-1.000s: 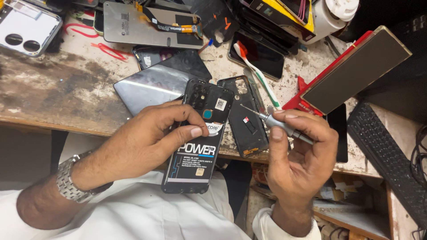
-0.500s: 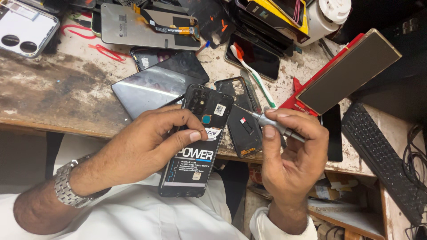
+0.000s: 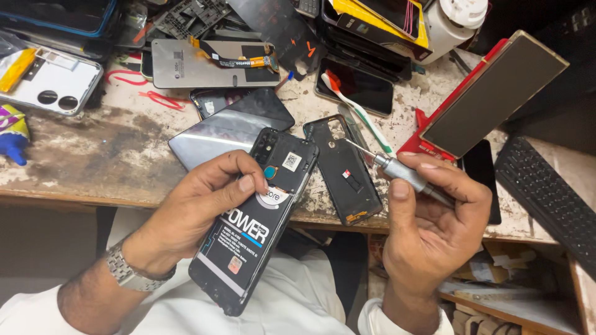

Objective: The person aligns and secures the rear camera housing onto a disassembled smartphone using a precision screwdriver. He repeatedly tightens and checks the screws around the camera module while holding the phone body steady.

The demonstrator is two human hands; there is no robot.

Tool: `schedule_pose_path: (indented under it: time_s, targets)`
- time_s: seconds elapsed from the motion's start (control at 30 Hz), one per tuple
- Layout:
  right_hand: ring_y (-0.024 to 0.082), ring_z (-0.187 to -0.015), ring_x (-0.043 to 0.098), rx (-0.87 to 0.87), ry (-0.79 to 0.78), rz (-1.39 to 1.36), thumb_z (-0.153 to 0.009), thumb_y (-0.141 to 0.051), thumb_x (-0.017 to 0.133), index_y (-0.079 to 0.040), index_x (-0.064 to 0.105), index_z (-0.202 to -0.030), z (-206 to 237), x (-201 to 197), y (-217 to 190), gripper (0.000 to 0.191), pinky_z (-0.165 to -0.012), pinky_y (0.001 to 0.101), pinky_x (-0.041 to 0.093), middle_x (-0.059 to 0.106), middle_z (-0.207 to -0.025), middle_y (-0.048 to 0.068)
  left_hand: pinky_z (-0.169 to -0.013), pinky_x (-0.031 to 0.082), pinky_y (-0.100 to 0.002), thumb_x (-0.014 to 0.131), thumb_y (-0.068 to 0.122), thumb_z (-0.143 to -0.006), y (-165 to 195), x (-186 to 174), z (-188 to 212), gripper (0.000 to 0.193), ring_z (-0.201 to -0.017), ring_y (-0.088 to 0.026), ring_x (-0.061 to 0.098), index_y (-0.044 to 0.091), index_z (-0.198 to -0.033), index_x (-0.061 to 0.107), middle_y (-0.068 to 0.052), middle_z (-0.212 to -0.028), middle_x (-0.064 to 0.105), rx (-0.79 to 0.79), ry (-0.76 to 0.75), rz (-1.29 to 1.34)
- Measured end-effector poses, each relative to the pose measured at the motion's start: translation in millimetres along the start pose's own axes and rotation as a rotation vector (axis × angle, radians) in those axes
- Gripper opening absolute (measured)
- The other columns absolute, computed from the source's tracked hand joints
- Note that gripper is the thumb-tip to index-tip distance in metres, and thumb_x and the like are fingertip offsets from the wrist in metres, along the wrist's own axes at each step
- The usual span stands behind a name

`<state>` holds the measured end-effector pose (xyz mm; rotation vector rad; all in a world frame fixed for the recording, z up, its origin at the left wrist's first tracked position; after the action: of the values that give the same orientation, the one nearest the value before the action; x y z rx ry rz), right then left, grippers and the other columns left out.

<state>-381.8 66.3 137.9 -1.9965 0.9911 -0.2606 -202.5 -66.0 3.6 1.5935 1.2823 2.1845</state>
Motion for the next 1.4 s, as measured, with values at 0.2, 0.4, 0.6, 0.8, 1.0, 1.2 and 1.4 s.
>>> schedule_pose_path:
  time_s: [0.2,0.4,0.6,0.8,1.0,1.2,1.4]
  targets:
    - [0.019,-0.113,0.070,-0.012,-0.069,0.013,-0.106,0.004,0.067,-0.002,0.045,-0.123,3.6,1.0,-12.4,0.027,-0.097,0.0260,0.063,0.065,-0.122,0.020,-0.077,0.055,-0.022,0.060,0.017,-0.105,11.9,5.7,3.7,0.016,-0.088,-0.004,0.061,0.001,-0.106,0.065,-0.001,-0.098,0.067,0.103,0.048,-0.327]
    - [0.019,-0.112,0.070,-0.029,-0.099,-0.039,-0.105,0.007,0.066,-0.001,0.047,-0.123,2.2,3.1,-5.5,0.027,-0.100,0.0278,0.062,0.065,-0.120,0.020,-0.080,0.053,-0.022,0.057,0.018,-0.104,13.9,19.4,7.1,0.017,-0.092,-0.003,0.060,0.004,-0.107,0.067,0.001,-0.097,0.069,0.142,0.044,-0.651]
    - [0.018,-0.106,0.070,0.104,-0.028,0.081,-0.103,0.009,0.072,0.002,0.053,-0.115,-4.1,-19.4,44.9,0.023,-0.093,0.0257,0.060,0.067,-0.126,0.020,-0.075,0.054,-0.021,0.057,0.015,-0.105,11.6,11.1,3.3,0.014,-0.088,-0.004,0.061,0.003,-0.108,0.065,0.000,-0.098,0.068,0.151,0.121,-0.505]
    - [0.018,-0.099,0.074,0.244,0.049,-0.107,-0.100,0.005,0.073,0.000,0.052,-0.109,3.8,-33.9,84.6,0.024,-0.091,0.0291,0.066,0.068,-0.115,0.017,-0.077,0.055,-0.021,0.057,0.014,-0.105,3.0,13.4,-4.2,0.014,-0.089,-0.004,0.062,0.003,-0.109,0.066,0.000,-0.098,0.069,0.127,0.112,-0.490]
    - [0.018,-0.076,0.067,0.263,0.196,-0.148,-0.104,0.000,0.074,-0.002,0.053,-0.108,7.6,-43.8,109.5,0.022,-0.068,0.0287,0.059,0.068,-0.094,0.015,-0.090,0.052,-0.025,0.058,0.013,-0.104,14.8,43.0,-6.0,0.013,-0.099,-0.010,0.065,0.003,-0.106,0.067,-0.003,-0.102,0.070,0.317,0.003,-0.794]
    - [0.019,-0.075,0.065,0.640,0.095,-0.698,-0.104,-0.014,0.058,-0.005,0.052,-0.118,17.0,-19.0,139.6,0.018,-0.065,0.0317,0.056,0.066,-0.098,0.015,-0.087,0.053,-0.025,0.058,0.012,-0.103,14.9,54.0,-12.7,0.013,-0.096,-0.011,0.067,0.003,-0.103,0.069,-0.004,-0.099,0.070,0.299,-0.015,-0.879]
    - [0.013,-0.076,0.054,0.827,-0.061,-0.948,-0.102,-0.012,0.055,0.002,0.050,-0.138,27.8,7.6,124.1,0.039,-0.064,0.0269,0.046,0.065,-0.105,0.013,-0.082,0.053,-0.026,0.059,0.013,-0.102,10.1,61.6,-19.8,0.013,-0.091,-0.011,0.067,0.003,-0.103,0.069,-0.003,-0.097,0.070,0.271,-0.009,-0.888]
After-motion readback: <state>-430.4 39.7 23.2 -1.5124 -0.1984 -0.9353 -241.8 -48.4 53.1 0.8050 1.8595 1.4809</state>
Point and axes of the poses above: each hand's wrist, its own z-axis away from the middle knuckle, its own x-axis out of the palm, y = z × x, the point moved 9 cm from there along -z, towards the middle knuckle
